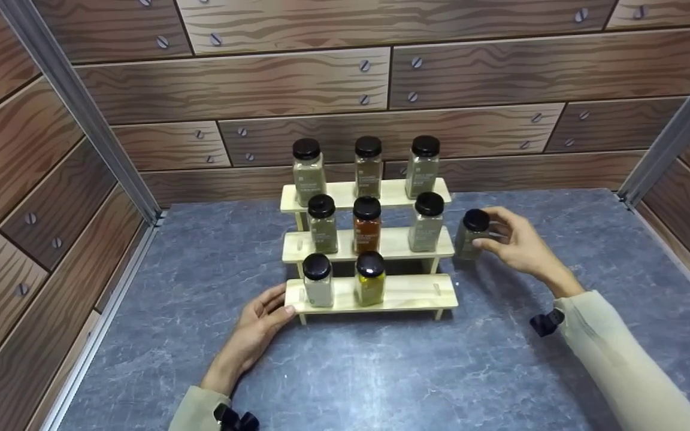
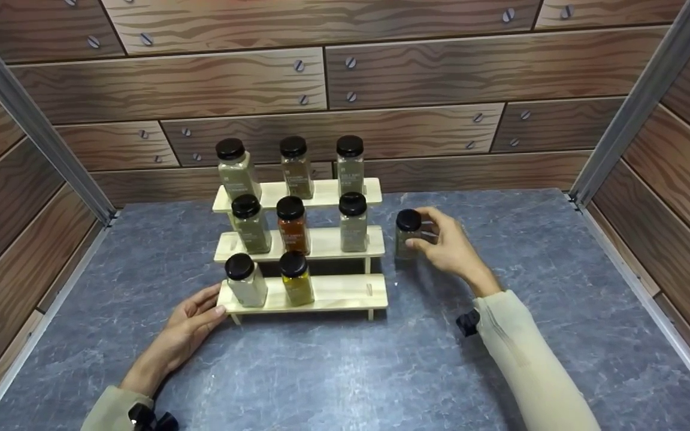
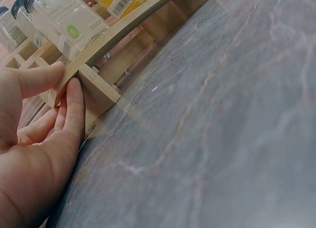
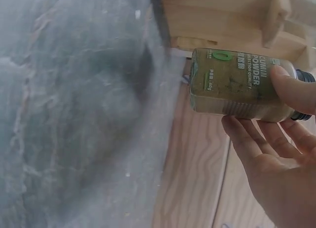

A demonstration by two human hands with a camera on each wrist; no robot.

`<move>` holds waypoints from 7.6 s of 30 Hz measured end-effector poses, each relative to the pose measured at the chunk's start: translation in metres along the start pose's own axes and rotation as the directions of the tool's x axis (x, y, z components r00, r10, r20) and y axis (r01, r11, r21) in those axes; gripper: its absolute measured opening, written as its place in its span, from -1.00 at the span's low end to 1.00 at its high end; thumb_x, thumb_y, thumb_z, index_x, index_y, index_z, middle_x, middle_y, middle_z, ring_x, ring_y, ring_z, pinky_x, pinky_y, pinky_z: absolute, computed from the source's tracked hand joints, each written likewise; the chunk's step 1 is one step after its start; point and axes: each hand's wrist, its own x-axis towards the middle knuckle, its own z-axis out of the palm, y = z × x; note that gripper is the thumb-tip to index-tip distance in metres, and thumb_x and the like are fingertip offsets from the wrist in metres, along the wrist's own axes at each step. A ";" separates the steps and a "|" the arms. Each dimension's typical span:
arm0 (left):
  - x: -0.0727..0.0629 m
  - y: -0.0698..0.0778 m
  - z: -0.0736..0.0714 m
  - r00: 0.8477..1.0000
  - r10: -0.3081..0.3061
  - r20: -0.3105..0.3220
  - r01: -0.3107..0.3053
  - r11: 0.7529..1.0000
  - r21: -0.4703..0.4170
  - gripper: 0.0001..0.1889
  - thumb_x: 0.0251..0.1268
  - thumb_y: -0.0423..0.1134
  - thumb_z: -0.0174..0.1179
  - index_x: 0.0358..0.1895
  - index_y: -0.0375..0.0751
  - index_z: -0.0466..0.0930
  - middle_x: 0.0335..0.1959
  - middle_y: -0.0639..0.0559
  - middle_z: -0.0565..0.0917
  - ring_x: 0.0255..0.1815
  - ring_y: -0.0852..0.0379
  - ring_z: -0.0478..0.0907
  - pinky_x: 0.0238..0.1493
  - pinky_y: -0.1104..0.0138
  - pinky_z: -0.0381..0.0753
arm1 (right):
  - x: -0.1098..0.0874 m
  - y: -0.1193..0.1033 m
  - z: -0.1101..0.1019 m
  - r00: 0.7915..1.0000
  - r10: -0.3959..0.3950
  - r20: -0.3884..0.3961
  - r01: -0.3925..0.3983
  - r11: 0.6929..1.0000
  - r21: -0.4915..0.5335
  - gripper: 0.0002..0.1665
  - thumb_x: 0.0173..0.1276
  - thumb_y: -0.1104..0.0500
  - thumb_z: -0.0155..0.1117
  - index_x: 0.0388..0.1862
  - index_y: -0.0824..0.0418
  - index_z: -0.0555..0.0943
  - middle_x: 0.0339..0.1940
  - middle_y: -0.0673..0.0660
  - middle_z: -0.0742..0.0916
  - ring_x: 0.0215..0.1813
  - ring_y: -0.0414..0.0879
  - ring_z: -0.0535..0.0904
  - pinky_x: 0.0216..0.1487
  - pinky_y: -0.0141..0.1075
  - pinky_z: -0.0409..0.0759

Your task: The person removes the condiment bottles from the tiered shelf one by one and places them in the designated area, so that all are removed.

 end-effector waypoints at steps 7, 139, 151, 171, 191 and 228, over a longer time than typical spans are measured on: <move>0.001 0.000 0.001 1.000 0.000 -0.007 0.000 1.000 -0.014 -0.24 0.46 -0.49 0.23 0.63 -0.54 0.09 0.57 -0.49 0.28 0.36 0.05 0.53 0.41 0.30 0.63 | -0.002 0.012 0.001 0.998 0.056 -0.006 -0.056 0.998 -0.033 -0.32 0.33 0.55 0.38 0.41 0.54 0.41 0.33 0.54 0.58 0.11 -0.48 0.61 0.21 -0.54 0.65; 0.000 0.002 -0.001 1.000 0.002 0.010 -0.002 1.000 0.019 -0.24 0.50 -0.45 0.23 0.64 -0.52 0.08 0.57 -0.49 0.28 0.39 0.01 0.52 0.45 0.28 0.60 | -0.017 -0.083 0.142 0.957 -0.220 0.191 0.207 0.974 0.089 -0.33 0.18 0.43 0.60 0.30 0.39 0.61 0.17 0.32 0.75 0.13 0.15 0.78 0.25 -0.14 0.76; -0.001 0.000 -0.001 1.000 0.006 0.018 -0.007 1.000 0.025 -0.25 0.52 -0.46 0.21 0.65 -0.53 0.06 0.58 -0.49 0.27 0.39 0.05 0.52 0.42 0.32 0.61 | -0.031 -0.083 0.112 0.956 -0.263 0.132 0.262 0.965 0.028 -0.37 0.17 0.42 0.62 0.25 0.35 0.65 0.10 0.27 0.80 0.11 0.03 0.80 0.21 -0.26 0.76; -0.002 -0.002 -0.001 1.000 0.007 0.015 -0.007 1.000 0.008 -0.23 0.51 -0.46 0.21 0.64 -0.55 0.04 0.58 -0.51 0.25 0.39 0.02 0.53 0.45 0.29 0.59 | -0.047 -0.082 0.050 0.978 -0.208 0.034 0.209 0.976 -0.056 -0.33 0.09 0.52 0.61 0.22 0.37 0.65 0.06 0.26 0.80 0.04 -0.20 0.79 0.15 -0.31 0.78; 0.000 -0.002 0.001 1.000 0.003 0.006 -0.003 1.000 0.011 -0.24 0.49 -0.46 0.23 0.63 -0.56 0.07 0.56 -0.51 0.29 0.35 0.06 0.55 0.40 0.32 0.62 | -0.052 -0.084 -0.014 0.981 -0.179 -0.068 0.166 0.972 -0.167 -0.32 0.15 0.55 0.56 0.28 0.42 0.60 0.06 -0.08 0.78 0.05 -0.32 0.73 0.16 -0.51 0.70; 0.001 -0.001 -0.001 1.000 0.017 0.016 -0.017 1.000 -0.014 -0.25 0.47 -0.50 0.21 0.62 -0.56 0.09 0.54 -0.49 0.31 0.36 0.03 0.53 0.45 0.24 0.61 | -0.031 -0.009 -0.056 0.993 -0.043 -0.108 0.021 0.981 -0.195 -0.34 0.29 0.46 0.53 0.36 0.47 0.52 0.07 -0.31 0.68 0.07 -0.52 0.66 0.13 -0.62 0.65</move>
